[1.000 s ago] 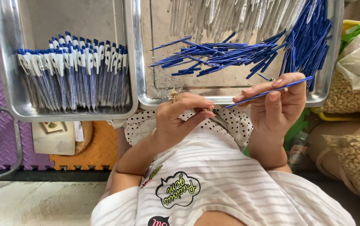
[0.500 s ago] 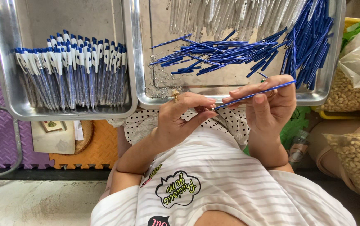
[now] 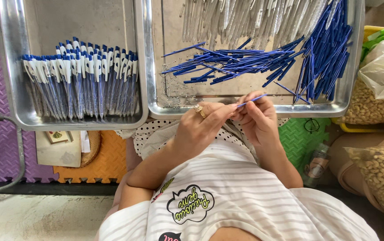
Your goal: The person assembles pens by hand, inserting blue ink refills and white pen caps into pen bodies, and then organizes the finished pens into a metal tray.
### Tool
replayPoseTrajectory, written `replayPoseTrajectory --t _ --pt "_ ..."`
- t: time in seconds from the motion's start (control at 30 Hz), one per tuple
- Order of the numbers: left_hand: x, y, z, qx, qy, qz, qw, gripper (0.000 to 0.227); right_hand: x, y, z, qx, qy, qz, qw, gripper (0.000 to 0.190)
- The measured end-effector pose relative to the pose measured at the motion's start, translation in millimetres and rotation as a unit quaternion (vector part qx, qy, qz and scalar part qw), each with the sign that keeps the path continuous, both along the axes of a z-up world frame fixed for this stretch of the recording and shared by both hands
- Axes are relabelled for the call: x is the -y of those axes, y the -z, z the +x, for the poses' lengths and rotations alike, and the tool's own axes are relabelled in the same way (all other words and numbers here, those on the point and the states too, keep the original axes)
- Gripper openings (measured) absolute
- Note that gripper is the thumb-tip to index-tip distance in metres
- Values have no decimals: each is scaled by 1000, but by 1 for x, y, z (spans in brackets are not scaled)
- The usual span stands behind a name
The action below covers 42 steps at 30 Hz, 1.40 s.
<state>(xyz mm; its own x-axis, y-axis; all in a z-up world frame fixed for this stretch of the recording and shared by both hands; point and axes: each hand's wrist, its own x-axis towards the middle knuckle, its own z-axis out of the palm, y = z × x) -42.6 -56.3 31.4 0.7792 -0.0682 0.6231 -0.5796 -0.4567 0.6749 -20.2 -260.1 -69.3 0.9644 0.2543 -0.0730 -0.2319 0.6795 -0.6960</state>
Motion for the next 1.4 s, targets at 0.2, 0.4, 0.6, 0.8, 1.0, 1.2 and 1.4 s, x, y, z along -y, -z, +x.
replayPoseTrajectory --t 0.2,0.4,0.6,0.8,1.0,1.2,1.4 --pt "9 17 2 -7 -31 52 998 27 23 63 -4 -108 -58 64 990 14" --pt "-39 -30 38 -52 60 -18 997 23 65 57 36 -135 -70 180 972 13" --pt "-104 77 193 -90 -99 177 975 25 101 12 56 -147 22 229 962 10" --pt "-76 108 257 -348 -172 192 902 44 117 37 51 -149 36 217 964 10" --pt "-59 102 271 -404 -183 284 850 84 115 49 55 -126 37 200 971 21" --pt "-64 79 268 -453 -173 194 853 73 115 48 56 -135 42 186 972 15" --pt "-76 116 280 -435 -173 188 863 60 111 44 56 -137 41 190 971 13"
